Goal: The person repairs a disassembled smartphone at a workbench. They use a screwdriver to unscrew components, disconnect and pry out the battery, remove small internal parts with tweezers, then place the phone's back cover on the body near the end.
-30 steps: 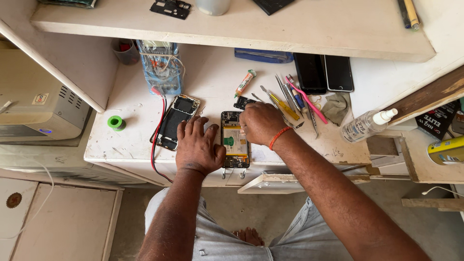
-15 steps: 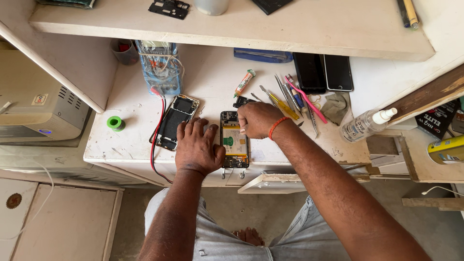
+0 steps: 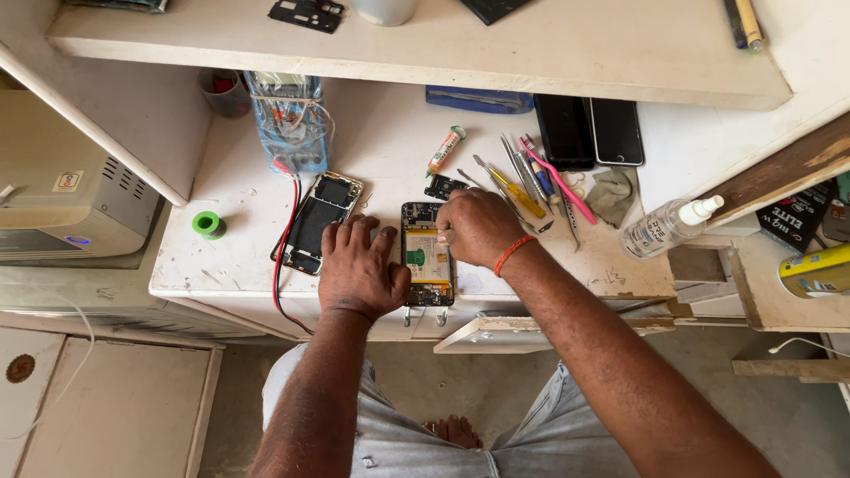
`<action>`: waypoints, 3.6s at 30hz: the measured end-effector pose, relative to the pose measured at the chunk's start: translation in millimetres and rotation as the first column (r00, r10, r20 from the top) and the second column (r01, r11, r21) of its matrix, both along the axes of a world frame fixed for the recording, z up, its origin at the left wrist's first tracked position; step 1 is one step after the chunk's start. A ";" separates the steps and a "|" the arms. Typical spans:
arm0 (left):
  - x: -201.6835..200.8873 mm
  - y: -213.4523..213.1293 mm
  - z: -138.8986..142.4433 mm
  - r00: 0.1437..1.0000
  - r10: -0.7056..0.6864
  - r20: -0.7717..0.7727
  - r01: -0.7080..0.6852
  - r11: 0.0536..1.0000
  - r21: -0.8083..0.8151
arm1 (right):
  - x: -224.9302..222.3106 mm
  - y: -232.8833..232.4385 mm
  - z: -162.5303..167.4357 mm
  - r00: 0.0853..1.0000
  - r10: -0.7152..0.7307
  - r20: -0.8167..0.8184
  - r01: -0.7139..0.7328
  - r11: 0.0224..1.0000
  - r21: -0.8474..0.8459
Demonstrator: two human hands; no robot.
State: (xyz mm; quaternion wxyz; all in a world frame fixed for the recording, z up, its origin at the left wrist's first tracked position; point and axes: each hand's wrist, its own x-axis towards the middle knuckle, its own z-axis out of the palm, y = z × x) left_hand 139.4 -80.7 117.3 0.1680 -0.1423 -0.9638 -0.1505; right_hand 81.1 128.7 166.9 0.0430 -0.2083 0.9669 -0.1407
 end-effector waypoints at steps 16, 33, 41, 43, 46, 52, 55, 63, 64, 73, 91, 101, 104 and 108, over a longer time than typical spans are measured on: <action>0.0 1.1 2.3 1.000 0.012 0.015 -0.012 1.000 -0.015 | -10.3 -9.8 10.6 0.994 0.110 -0.013 -0.106 0.977 0.187; 0.4 1.1 1.2 1.000 -0.007 -0.006 0.007 1.000 0.010 | -13.6 -19.4 24.3 0.989 -0.016 0.147 -0.020 0.970 0.241; 0.5 0.7 1.7 1.000 -0.005 0.019 0.005 1.000 0.002 | 4.5 -16.6 7.8 0.987 -0.153 0.046 0.148 0.983 0.108; 0.3 1.3 2.1 1.000 -0.008 0.018 0.008 1.000 0.005 | 4.6 -13.3 5.3 0.982 -0.179 0.057 0.176 0.982 0.063; -0.1 2.2 2.2 1.000 -0.001 0.031 0.001 1.000 -0.007 | 2.6 -9.2 2.9 0.973 -0.199 0.119 0.198 0.980 0.019; -0.3 2.1 0.7 1.000 0.001 0.013 -0.001 1.000 -0.008 | -4.5 -4.1 4.0 0.968 -0.172 0.183 0.178 0.984 -0.022; 0.0 2.2 0.7 1.000 -0.001 0.010 0.001 1.000 0.002 | -5.6 -7.6 5.3 0.956 -0.202 0.214 0.197 0.979 0.042; 0.1 2.3 1.1 1.000 -0.009 -0.014 0.009 1.000 0.011 | 7.2 -16.5 4.2 0.944 -0.296 0.148 0.297 0.955 0.018; 0.7 2.2 0.8 1.000 -0.009 -0.023 0.010 1.000 0.012 | 9.2 -17.0 3.2 0.945 -0.303 0.121 0.306 0.952 -0.010; 0.9 1.5 3.8 0.998 -0.049 -0.034 0.048 0.999 -0.022 | -0.2 -5.1 5.7 0.954 -0.207 0.218 0.223 0.973 -0.053; 0.0 1.6 1.5 1.000 -0.021 -0.008 0.021 0.999 -0.040 | -3.4 -1.6 2.8 0.939 -0.222 0.263 0.254 0.963 -0.093; 0.3 2.0 2.2 1.000 -0.014 0.021 0.014 0.999 -0.030 | 31.3 10.4 -13.8 0.983 -0.157 -0.092 0.109 0.911 -0.397; 0.5 1.6 1.7 1.000 -0.008 0.017 0.008 0.999 -0.038 | 43.5 22.3 -22.6 0.964 -0.243 -0.110 0.146 0.828 -0.542; 0.7 2.0 0.7 1.000 -0.016 0.012 0.016 0.999 -0.046 | 46.8 52.7 -29.6 0.896 -0.418 -0.148 0.261 0.767 -0.585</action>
